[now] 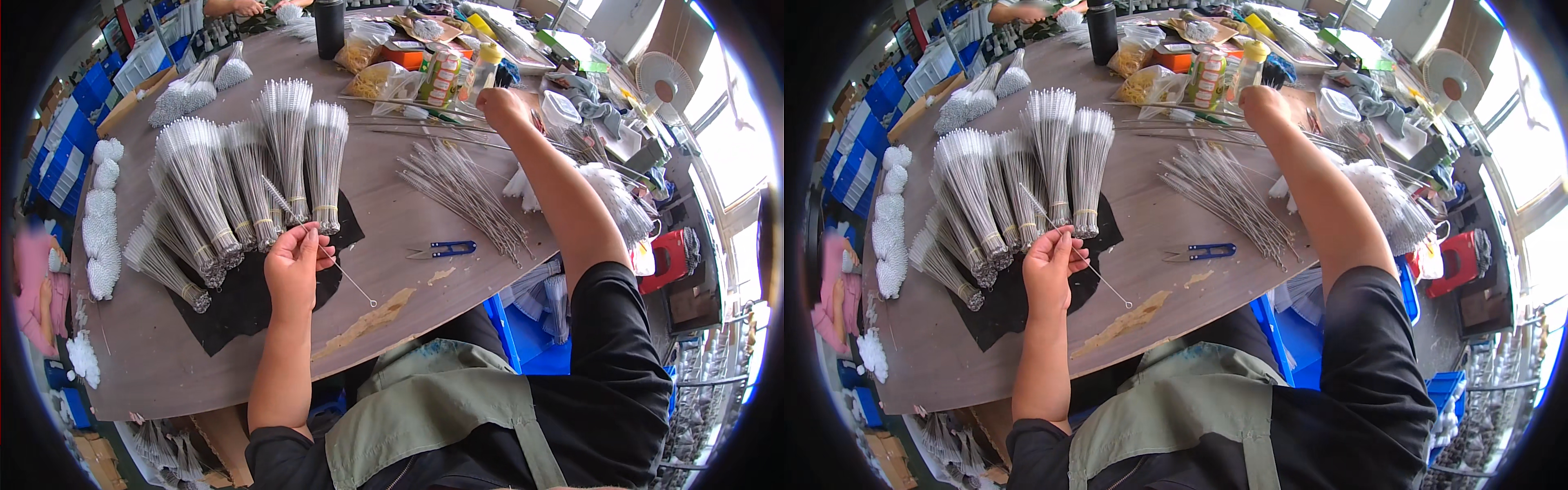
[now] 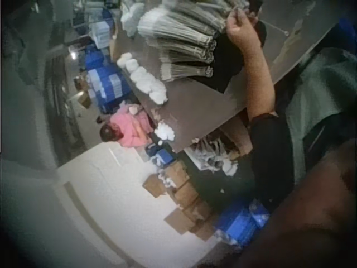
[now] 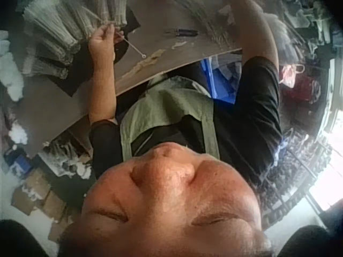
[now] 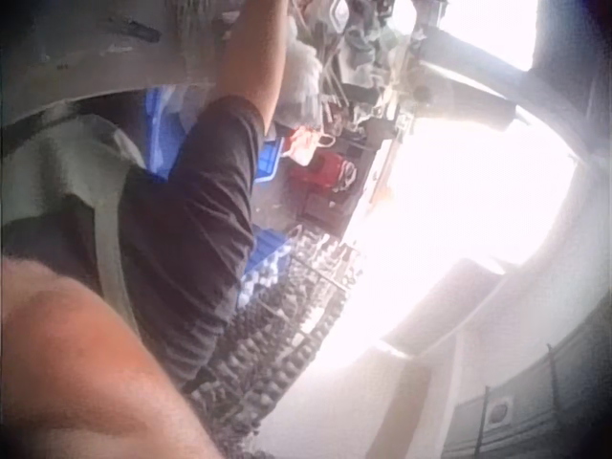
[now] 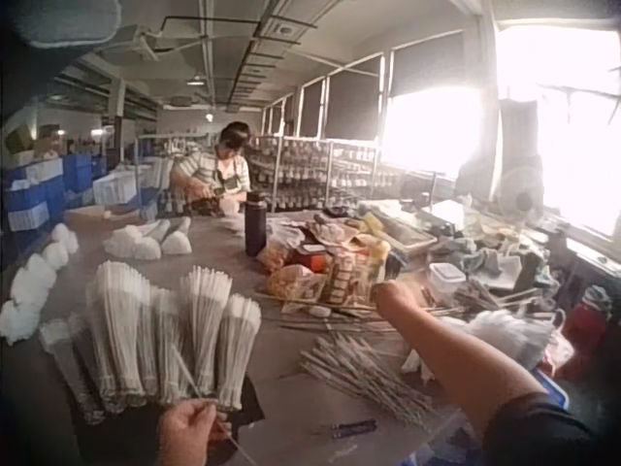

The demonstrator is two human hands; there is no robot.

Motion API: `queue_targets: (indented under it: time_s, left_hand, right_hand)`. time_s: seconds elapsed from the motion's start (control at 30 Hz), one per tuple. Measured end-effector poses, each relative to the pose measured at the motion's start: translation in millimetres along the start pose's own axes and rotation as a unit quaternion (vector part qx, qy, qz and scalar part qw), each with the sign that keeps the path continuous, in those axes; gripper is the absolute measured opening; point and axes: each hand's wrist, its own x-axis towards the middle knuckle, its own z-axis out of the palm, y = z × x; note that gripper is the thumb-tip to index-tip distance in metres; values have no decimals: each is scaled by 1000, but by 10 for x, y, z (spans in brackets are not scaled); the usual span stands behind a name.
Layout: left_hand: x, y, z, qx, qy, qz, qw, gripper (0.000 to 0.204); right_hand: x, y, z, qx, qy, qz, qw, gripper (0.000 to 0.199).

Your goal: Bundling, trimming, and sorting wire brushes at a manufacturing workbench.

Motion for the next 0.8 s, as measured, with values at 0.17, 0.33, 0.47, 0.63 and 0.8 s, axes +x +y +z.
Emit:
queue_targets:
  time_s: [0.17, 0.33, 0.47, 0.63, 0.8]
  left_hand:
    - [7, 39, 13, 3, -2, -1, 1000, 19]
    - [32, 6, -32, -3, -4, -1, 1000, 20]
    - [29, 7, -22, 4, -3, -3, 1000, 20]
    - [88, 2, -8, 8, 8, -14, 1000, 21]
    - [73, 240, 200, 19, 7, -16, 1000, 21]
  right_hand:
    - [176, 233, 309, -59, -8, -13, 998, 18]
    - [289, 314, 406, -30, -13, -9, 999, 14]
    - [185, 200, 347, -44, 36, -15, 998, 27]
    - [72, -37, 282, 23, 20, -37, 999, 27]
    - [-512, -436, 197, 191, 9, -183, 964, 21]
